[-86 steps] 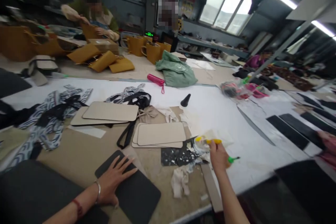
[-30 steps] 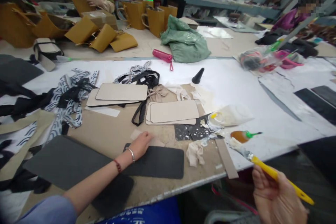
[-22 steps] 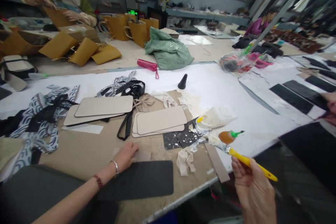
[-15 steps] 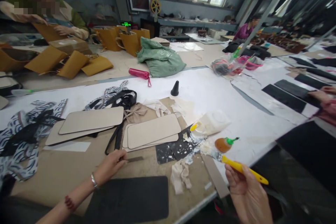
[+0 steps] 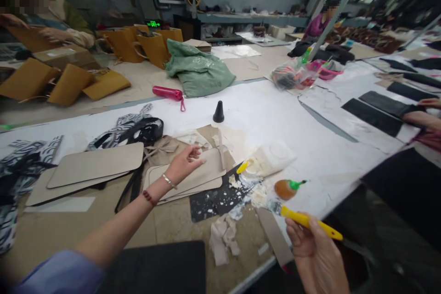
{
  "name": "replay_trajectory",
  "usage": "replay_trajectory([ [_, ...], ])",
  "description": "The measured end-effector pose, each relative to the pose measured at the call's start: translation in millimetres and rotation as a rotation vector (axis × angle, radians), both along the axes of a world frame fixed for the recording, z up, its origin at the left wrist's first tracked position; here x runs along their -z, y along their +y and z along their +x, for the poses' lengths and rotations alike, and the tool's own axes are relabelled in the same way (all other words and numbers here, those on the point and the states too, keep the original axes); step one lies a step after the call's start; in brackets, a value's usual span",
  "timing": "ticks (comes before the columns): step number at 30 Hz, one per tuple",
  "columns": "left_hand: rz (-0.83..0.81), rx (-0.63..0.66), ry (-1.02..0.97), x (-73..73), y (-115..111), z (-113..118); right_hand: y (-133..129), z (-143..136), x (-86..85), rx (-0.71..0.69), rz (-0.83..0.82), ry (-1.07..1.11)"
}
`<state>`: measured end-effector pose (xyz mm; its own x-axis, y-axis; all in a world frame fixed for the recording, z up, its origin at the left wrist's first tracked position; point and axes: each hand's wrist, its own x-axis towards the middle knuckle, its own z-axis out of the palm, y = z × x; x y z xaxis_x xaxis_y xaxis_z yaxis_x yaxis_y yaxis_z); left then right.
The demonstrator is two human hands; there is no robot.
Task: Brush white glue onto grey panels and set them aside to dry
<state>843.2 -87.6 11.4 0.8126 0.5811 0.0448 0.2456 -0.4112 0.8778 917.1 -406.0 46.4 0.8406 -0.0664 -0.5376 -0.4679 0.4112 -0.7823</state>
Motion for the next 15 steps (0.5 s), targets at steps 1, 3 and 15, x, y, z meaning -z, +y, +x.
replay_trajectory([
  [1, 0.08, 0.091, 0.063, 8.9, -6.0, -28.0, 1.7, -3.3, 0.8, -0.009, 0.0, -0.019],
  [3, 0.235, 0.288, 0.21, 27.6, -20.9, -96.0, 6.4, -11.9, 2.0, -0.039, 0.007, -0.055],
  [15, 0.558, 0.405, 0.51, 101.8, -69.3, -261.1, 41.9, -71.0, 13.2, -0.224, 0.019, -0.136],
])
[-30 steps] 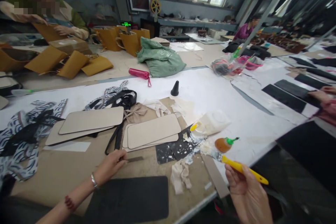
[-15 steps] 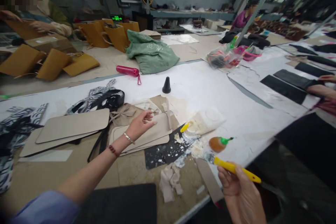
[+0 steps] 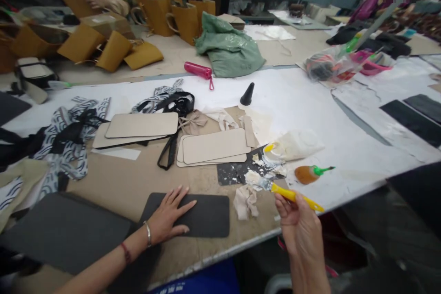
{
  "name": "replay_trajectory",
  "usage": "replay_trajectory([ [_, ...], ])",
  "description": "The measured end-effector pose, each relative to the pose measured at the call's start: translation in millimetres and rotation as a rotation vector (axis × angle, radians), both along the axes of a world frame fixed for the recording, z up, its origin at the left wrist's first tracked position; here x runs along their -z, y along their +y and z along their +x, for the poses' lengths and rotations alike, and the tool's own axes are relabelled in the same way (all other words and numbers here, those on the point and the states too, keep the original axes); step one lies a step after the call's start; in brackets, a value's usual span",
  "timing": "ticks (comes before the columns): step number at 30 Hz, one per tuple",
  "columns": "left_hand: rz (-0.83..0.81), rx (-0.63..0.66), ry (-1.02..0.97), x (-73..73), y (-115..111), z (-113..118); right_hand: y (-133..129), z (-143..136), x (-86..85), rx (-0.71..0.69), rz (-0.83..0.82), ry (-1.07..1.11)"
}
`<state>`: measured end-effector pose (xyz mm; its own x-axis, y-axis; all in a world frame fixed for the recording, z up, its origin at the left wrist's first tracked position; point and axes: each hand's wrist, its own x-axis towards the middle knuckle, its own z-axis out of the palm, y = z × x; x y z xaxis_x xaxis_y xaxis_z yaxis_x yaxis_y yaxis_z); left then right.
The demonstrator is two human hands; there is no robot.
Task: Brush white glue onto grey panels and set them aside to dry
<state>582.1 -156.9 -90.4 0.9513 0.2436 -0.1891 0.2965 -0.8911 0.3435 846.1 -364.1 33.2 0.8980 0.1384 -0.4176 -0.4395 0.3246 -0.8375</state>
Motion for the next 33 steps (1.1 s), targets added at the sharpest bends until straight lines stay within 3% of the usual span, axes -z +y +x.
replay_trajectory([
  [6, 0.044, -0.18, -0.016, 0.7, -8.4, 11.0, 5.2, -26.8, -4.0, 0.004, -0.009, 0.011],
  [11, 0.04, -0.258, -0.071, -11.2, -19.2, 10.1, 4.2, -49.8, -6.7, 0.025, -0.01, 0.005],
  [16, -0.005, -0.287, -0.057, -21.7, -4.4, 16.3, -5.8, -58.1, -3.0, 0.025, -0.016, -0.038],
  [24, -0.07, -0.392, -0.053, -25.5, 16.3, 53.9, -14.3, -50.1, 1.5, 0.034, -0.028, -0.049],
  [27, -0.028, -0.401, -0.162, -20.7, 7.6, 35.2, -4.9, -52.3, 3.6, -0.005, -0.036, -0.052],
  [33, -0.007, -0.228, -0.222, -11.8, -16.4, -56.1, 41.9, -88.0, 22.5, -0.255, -0.095, -0.098],
])
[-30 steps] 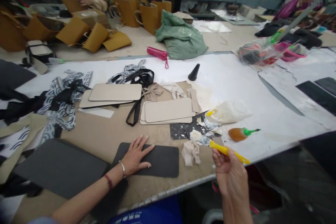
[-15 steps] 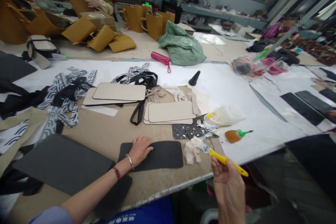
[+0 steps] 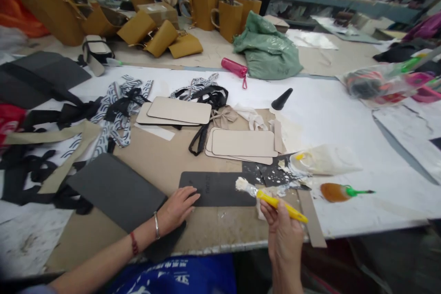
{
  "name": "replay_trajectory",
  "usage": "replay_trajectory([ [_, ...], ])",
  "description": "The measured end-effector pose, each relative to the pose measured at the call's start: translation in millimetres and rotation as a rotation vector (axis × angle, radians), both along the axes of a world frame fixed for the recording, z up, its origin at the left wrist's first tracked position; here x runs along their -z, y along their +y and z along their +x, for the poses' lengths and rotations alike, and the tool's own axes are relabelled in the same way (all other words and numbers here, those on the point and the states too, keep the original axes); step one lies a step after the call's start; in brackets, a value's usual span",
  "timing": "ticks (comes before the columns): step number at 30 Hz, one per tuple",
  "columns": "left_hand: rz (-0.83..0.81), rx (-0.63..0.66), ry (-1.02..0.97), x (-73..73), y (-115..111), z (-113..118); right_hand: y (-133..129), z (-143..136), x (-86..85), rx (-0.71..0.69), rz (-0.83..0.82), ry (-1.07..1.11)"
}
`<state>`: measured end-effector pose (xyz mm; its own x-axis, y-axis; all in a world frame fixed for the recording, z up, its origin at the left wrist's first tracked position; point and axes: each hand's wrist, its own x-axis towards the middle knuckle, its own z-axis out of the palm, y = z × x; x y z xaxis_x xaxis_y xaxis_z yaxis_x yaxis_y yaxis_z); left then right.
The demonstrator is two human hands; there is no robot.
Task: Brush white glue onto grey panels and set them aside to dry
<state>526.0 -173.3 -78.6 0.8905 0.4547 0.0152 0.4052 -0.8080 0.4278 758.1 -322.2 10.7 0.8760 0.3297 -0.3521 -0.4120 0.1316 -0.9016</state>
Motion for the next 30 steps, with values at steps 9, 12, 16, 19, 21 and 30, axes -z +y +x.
replay_trajectory([
  [9, -0.023, -0.079, 0.134, 2.4, -6.9, -25.4, 83.2, -89.9, 44.6, -0.321, -0.112, -0.065],
  [12, -0.04, -0.087, 0.086, 5.7, -8.1, -24.9, 102.6, -107.8, 56.1, -0.371, -0.11, -0.091],
  [16, -0.066, -0.103, 0.037, 7.9, -8.8, -25.9, 113.6, -115.9, 67.8, -0.421, -0.159, -0.14],
  [19, -0.08, -0.099, 0.053, 7.7, -8.4, -25.8, 110.6, -109.0, 70.8, -0.385, -0.193, -0.179],
  [21, -0.094, -0.104, 0.041, 8.4, -8.2, -26.2, 106.9, -101.3, 67.6, -0.344, -0.198, -0.17],
  [30, -0.244, -0.516, -0.264, 11.2, -9.3, -14.9, 80.4, -49.7, 33.1, -0.108, -0.046, 0.043],
])
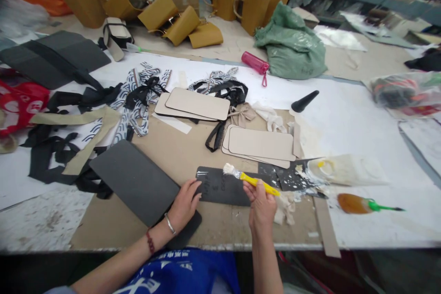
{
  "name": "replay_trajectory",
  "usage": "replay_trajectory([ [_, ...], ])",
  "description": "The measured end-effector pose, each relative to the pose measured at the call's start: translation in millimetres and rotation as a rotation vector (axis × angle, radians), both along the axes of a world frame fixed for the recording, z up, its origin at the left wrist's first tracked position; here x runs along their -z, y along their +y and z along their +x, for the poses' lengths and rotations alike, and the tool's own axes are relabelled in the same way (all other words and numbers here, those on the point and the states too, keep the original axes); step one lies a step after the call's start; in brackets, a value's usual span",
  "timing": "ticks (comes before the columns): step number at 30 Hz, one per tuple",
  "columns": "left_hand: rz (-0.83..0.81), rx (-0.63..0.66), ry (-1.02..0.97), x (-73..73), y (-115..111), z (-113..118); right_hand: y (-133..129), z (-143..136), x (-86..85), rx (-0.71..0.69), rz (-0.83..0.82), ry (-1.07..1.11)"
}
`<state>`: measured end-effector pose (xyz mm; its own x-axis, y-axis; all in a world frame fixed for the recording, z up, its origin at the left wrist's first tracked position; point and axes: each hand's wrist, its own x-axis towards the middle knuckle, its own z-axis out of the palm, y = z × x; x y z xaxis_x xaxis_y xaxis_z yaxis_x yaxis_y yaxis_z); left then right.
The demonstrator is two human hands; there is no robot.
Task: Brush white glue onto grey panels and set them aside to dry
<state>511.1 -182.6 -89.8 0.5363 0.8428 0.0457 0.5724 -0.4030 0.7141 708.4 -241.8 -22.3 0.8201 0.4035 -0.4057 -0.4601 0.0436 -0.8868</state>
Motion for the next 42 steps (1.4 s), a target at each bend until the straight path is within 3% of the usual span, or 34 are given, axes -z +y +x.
replay_trajectory([
  [5, -0.173, -0.31, -0.165, 0.3, 2.9, 15.7, -28.9, 38.0, 20.7, 0.085, 0.037, 0.181],
  [9, -0.414, -0.52, -0.193, 3.7, 13.2, 22.9, -37.0, 47.2, 39.6, 0.079, 0.056, 0.295],
  [13, -0.593, -0.558, -0.137, 2.9, 25.7, 24.6, -39.6, 49.6, 47.0, 0.081, 0.083, 0.357],
  [17, -0.615, -0.518, -0.12, -3.0, 22.4, 21.8, -40.8, 52.1, 48.6, 0.064, 0.085, 0.372],
  [20, -0.345, -0.454, -0.139, -10.0, 6.1, 16.1, -39.3, 51.2, 48.0, 0.055, 0.069, 0.355],
  [22, -0.048, -0.297, -0.112, -12.9, -5.5, 10.2, -37.6, 49.7, 47.0, 0.047, 0.057, 0.342],
  [24, 0.132, -0.059, -0.03, -12.0, -12.8, 3.4, -36.2, 48.4, 45.5, 0.046, 0.044, 0.325],
  [27, 0.177, 0.243, 0.129, -4.3, -14.2, -5.8, -34.9, 46.2, 41.6, 0.052, 0.031, 0.299],
  [29, 0.183, 0.328, 0.203, 1.7, -11.9, -10.0, -33.2, 42.2, 36.8, 0.04, 0.031, 0.279],
  [36, 0.278, 0.343, 0.17, 7.5, -9.2, -13.8, -2.2, -9.6, 20.4, -0.125, 0.027, 0.103],
  [42, 0.327, 0.344, 0.154, 10.1, -6.8, -13.6, 32.6, -59.1, 34.3, -0.29, -0.058, -0.08],
])
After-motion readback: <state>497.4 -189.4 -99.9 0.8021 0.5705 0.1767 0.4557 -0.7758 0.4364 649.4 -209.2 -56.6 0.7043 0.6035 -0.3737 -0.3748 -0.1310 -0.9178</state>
